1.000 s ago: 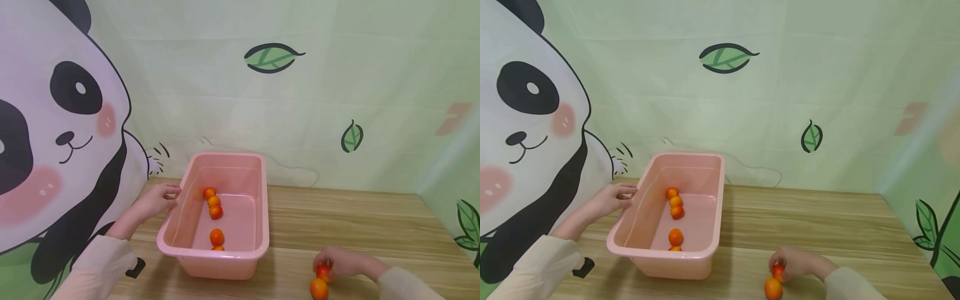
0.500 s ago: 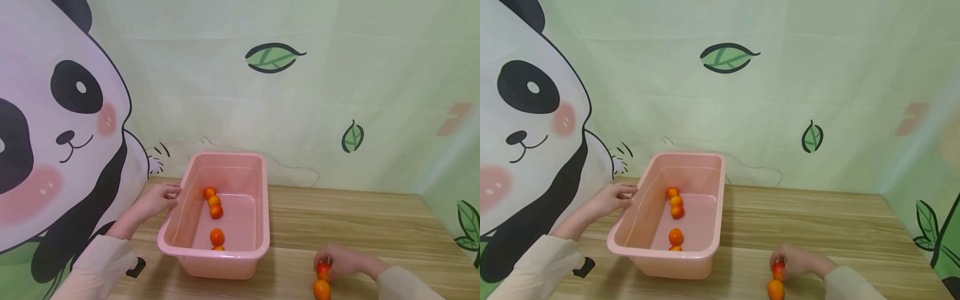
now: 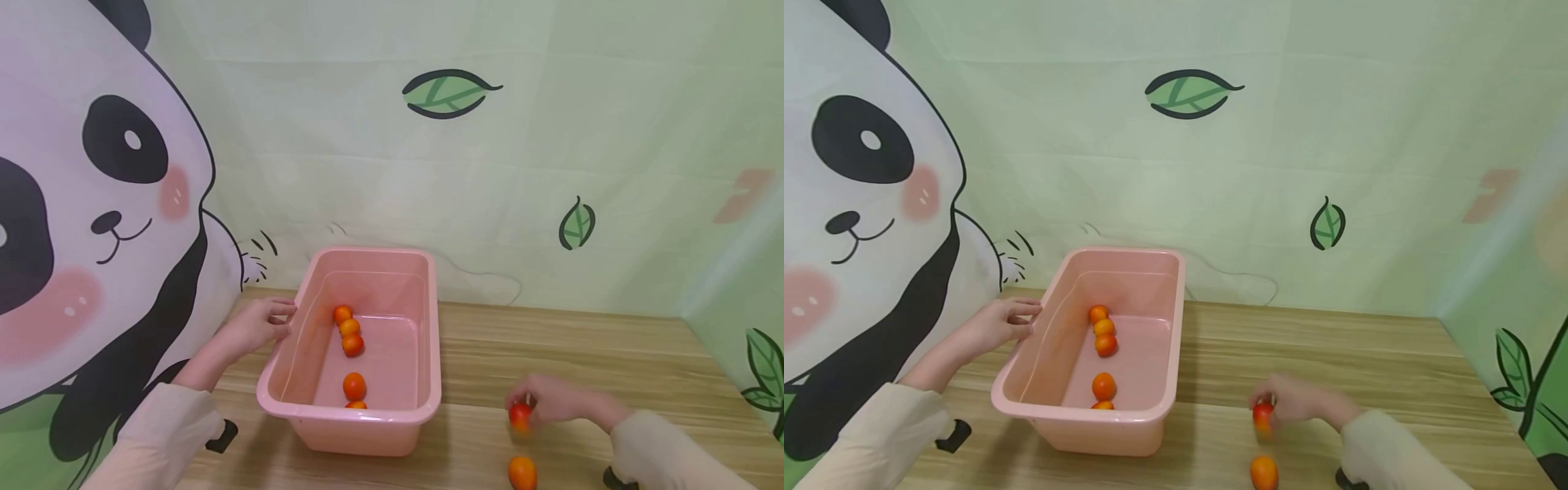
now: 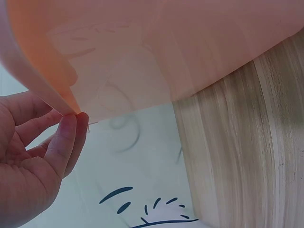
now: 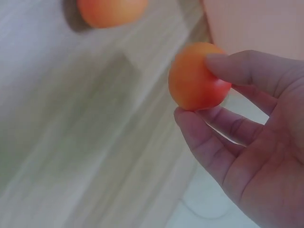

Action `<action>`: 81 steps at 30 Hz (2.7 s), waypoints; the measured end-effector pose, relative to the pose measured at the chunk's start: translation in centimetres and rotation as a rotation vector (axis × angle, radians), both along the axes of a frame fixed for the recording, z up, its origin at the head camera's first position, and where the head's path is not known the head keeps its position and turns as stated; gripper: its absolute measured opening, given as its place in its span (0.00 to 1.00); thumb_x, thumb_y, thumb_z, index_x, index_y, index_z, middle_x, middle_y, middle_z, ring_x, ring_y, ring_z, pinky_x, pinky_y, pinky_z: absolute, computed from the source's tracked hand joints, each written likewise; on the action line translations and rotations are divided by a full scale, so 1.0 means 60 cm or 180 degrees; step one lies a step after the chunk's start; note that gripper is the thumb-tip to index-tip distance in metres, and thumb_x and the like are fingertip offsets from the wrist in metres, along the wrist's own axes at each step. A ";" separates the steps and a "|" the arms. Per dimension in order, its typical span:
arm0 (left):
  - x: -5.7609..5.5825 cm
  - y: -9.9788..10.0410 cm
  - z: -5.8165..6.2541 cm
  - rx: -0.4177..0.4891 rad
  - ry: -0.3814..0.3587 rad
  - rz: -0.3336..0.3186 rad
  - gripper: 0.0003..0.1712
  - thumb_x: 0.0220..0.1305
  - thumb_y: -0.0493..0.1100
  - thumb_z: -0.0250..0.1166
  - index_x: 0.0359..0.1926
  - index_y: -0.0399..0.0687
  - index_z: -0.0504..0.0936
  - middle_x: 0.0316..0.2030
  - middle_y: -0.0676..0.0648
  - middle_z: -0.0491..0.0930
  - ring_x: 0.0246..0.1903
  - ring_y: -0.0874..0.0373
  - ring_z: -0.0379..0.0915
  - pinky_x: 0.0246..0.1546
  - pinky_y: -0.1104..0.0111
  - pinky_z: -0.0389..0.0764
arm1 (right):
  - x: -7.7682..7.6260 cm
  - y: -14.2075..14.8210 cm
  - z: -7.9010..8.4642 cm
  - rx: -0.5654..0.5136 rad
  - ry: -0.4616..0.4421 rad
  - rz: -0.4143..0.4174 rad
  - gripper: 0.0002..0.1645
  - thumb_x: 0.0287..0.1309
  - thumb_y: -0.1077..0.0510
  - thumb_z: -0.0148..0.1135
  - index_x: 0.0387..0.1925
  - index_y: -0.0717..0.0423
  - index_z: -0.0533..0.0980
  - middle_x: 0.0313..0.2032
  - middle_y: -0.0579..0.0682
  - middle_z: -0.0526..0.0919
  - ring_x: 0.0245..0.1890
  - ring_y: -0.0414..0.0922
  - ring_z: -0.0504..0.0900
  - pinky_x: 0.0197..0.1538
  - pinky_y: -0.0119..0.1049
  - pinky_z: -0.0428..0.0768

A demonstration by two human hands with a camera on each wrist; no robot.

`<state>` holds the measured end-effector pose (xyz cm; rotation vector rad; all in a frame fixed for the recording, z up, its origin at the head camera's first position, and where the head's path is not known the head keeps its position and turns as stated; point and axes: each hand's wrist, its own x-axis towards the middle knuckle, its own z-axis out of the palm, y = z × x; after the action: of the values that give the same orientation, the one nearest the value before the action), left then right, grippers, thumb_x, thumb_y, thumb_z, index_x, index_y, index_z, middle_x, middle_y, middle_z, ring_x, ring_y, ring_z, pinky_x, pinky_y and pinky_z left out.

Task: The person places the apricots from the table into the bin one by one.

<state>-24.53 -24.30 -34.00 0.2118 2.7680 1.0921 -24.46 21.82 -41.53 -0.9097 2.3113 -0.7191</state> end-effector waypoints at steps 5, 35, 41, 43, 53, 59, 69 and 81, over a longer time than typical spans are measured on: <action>0.000 -0.001 0.001 -0.0004 -0.0010 0.0011 0.24 0.59 0.34 0.54 0.57 0.32 0.66 0.57 0.33 0.66 0.50 0.39 0.70 0.42 0.58 0.78 | -0.009 -0.014 0.030 -0.0007 0.0190 -0.0003 0.19 0.36 0.70 0.60 0.37 0.56 0.78 0.31 0.43 0.78 0.28 0.37 0.70 0.29 0.27 0.73; 0.003 0.000 0.002 -0.0020 0.0017 0.0025 0.24 0.59 0.35 0.55 0.57 0.33 0.67 0.57 0.34 0.66 0.49 0.41 0.71 0.41 0.59 0.79 | -0.053 -0.128 0.208 0.0441 0.0695 0.0000 0.18 0.44 0.68 0.62 0.40 0.54 0.79 0.33 0.46 0.80 0.32 0.42 0.75 0.38 0.32 0.80; 0.001 0.002 0.003 -0.0046 -0.0007 0.0040 0.24 0.59 0.36 0.55 0.57 0.33 0.67 0.57 0.34 0.66 0.49 0.42 0.71 0.42 0.59 0.79 | -0.065 -0.149 0.223 0.0423 0.0697 0.0047 0.17 0.44 0.69 0.61 0.39 0.53 0.79 0.31 0.46 0.80 0.32 0.43 0.75 0.37 0.32 0.79; 0.000 0.001 0.003 -0.0045 -0.0008 0.0032 0.24 0.59 0.36 0.55 0.57 0.33 0.67 0.57 0.34 0.66 0.50 0.41 0.71 0.42 0.59 0.78 | -0.068 -0.158 0.228 0.0406 0.0672 0.0057 0.17 0.45 0.69 0.60 0.39 0.53 0.79 0.31 0.46 0.80 0.32 0.43 0.74 0.37 0.31 0.79; -0.001 0.000 0.004 -0.0051 0.0045 -0.0013 0.24 0.58 0.34 0.55 0.56 0.31 0.67 0.57 0.33 0.66 0.50 0.40 0.71 0.42 0.58 0.78 | -0.077 -0.206 0.241 0.0449 0.0653 0.0131 0.18 0.46 0.69 0.60 0.41 0.52 0.79 0.32 0.45 0.79 0.35 0.44 0.74 0.39 0.32 0.78; 0.000 0.000 0.005 -0.0031 0.0037 -0.0019 0.24 0.58 0.33 0.55 0.56 0.30 0.67 0.57 0.33 0.66 0.49 0.40 0.71 0.42 0.59 0.78 | -0.082 -0.238 0.237 0.0461 0.0682 0.0233 0.17 0.46 0.68 0.60 0.39 0.49 0.78 0.33 0.44 0.78 0.36 0.44 0.74 0.40 0.31 0.77; 0.002 -0.001 0.003 0.0028 0.0093 -0.0044 0.24 0.57 0.33 0.55 0.56 0.30 0.67 0.57 0.33 0.66 0.49 0.40 0.71 0.42 0.59 0.78 | -0.087 -0.283 0.224 0.0519 0.0716 0.0303 0.17 0.47 0.69 0.59 0.38 0.47 0.79 0.31 0.42 0.79 0.36 0.42 0.73 0.39 0.30 0.76; 0.000 -0.001 0.001 0.0062 0.0170 -0.0098 0.23 0.57 0.31 0.55 0.55 0.27 0.67 0.56 0.31 0.66 0.48 0.39 0.71 0.42 0.58 0.78 | -0.096 -0.336 0.213 0.0579 0.0574 0.0242 0.12 0.44 0.65 0.64 0.30 0.45 0.78 0.29 0.44 0.78 0.33 0.42 0.75 0.36 0.28 0.79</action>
<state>-24.51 -24.39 -33.93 0.2891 2.7918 1.1224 -30.19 1.63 -28.74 -1.0070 2.4361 -0.4015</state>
